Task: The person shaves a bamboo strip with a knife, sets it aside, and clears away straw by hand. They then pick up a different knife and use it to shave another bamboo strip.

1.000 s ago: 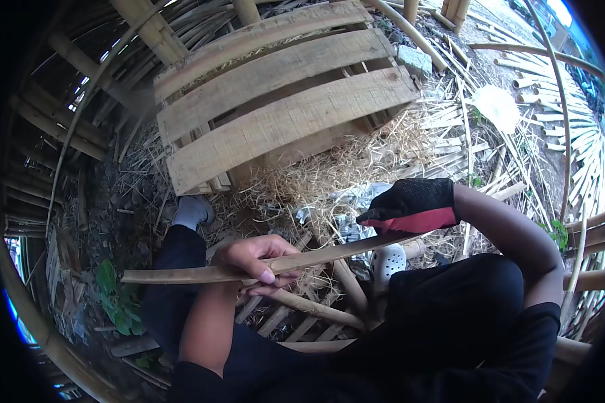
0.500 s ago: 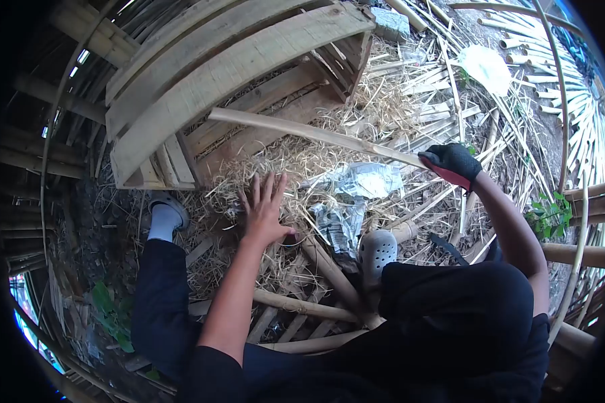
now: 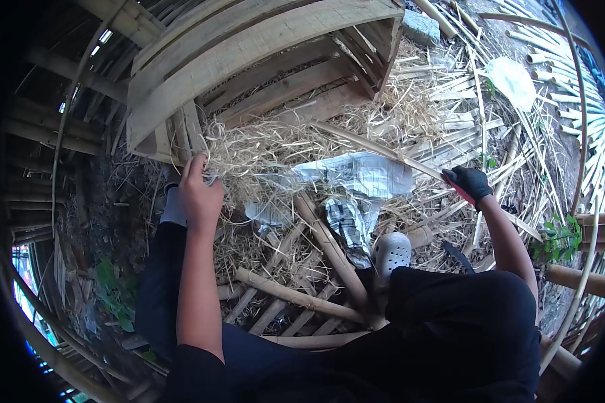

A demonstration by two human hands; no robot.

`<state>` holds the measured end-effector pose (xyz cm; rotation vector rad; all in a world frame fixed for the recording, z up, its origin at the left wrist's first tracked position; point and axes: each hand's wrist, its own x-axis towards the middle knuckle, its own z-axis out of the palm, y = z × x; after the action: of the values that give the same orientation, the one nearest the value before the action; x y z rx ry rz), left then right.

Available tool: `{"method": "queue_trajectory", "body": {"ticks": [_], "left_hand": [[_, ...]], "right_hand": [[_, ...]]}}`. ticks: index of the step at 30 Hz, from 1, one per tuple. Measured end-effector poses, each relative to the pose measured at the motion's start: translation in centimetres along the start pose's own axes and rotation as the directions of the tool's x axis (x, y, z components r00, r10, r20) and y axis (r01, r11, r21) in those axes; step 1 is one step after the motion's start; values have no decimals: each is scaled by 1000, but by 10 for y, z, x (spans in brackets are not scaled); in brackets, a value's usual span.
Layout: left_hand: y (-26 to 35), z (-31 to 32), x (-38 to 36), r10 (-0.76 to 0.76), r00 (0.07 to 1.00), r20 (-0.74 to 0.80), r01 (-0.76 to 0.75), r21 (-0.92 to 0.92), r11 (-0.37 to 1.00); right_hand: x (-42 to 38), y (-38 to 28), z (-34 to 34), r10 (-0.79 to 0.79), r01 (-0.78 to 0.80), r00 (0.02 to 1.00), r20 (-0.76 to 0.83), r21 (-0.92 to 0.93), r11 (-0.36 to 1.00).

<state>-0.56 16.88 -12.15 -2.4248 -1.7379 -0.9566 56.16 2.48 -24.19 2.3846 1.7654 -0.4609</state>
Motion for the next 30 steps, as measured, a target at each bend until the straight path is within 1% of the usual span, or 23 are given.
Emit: {"method": "queue_trajectory", "body": {"ticks": [2,3,5,6,7,9,10,11,12,14,15,17,18,19,20,21,22,24,25,27,28,29,30], "left_hand": [[-6,-8,-5,-80,927,366,63,59,996],[-4,-17,-11,-82,932,354,65,60,996],[16,-41,-19,-203,718,666,108,182,977],[35,-59,-9,-262,639,723,144,222,964],[46,-72,-5,-257,648,717,148,213,966],[62,-98,-4,-164,709,686,61,171,983],[69,-108,-3,-99,709,698,53,87,995],[73,-111,-2,-104,723,683,63,84,994],[77,-115,0,-6,670,742,149,-126,981],[86,-117,-2,208,623,754,348,-506,789],[93,-124,-1,200,644,738,338,-509,791],[107,-136,-2,289,672,682,505,-707,494],[118,-142,-5,147,733,664,570,-718,399],[115,-147,-4,137,747,651,561,-727,397],[107,-146,-2,81,784,616,612,-788,74],[100,-145,0,19,804,595,579,-774,-258],[98,-151,3,-72,828,557,490,-779,-391],[90,-160,3,-256,854,453,321,-846,-425],[79,-158,4,-318,852,415,243,-852,-463],[63,-154,0,-372,850,374,186,-872,-452],[54,-152,-4,-423,838,345,149,-891,-430],[37,-149,-15,-451,816,361,147,-885,-442],[27,-146,-16,-480,787,388,150,-875,-460]], "right_hand": [[6,-2,1,40,-39,996,-76,19,999],[4,-9,-4,34,-32,996,-88,17,999],[0,-23,-18,15,2,940,-341,49,999],[-3,-35,-35,-9,48,926,-377,95,994],[-7,-46,-49,-78,114,891,-447,56,992],[-22,-87,-96,-248,348,823,-512,110,931],[-32,-114,-120,-267,415,793,-547,165,895],[-43,-144,-144,-286,485,759,-585,213,848],[-51,-171,-166,-301,546,780,-548,361,756],[-73,-231,-205,-343,589,808,-479,655,474],[-84,-262,-218,-371,557,814,-446,780,285],[-94,-315,-237,-511,577,764,-393,771,269],[-102,-342,-245,-547,646,723,-423,694,318],[-109,-368,-251,-582,705,682,-443,609,363],[-115,-393,-249,-588,652,697,-409,703,284],[-120,-416,-246,-595,582,713,-371,787,206],[-124,-436,-246,-600,585,709,-369,783,210],[-127,-471,-247,-639,849,528,-559,344,400],[-128,-488,-239,-650,854,521,-554,331,402],[-130,-515,-221,-572,880,471,-671,317,354],[-134,-522,-212,-567,831,555,-609,428,354],[-135,-534,-198,-589,823,565,-577,442,357],[-134,-539,-191,-609,791,581,-540,550,267]]}}
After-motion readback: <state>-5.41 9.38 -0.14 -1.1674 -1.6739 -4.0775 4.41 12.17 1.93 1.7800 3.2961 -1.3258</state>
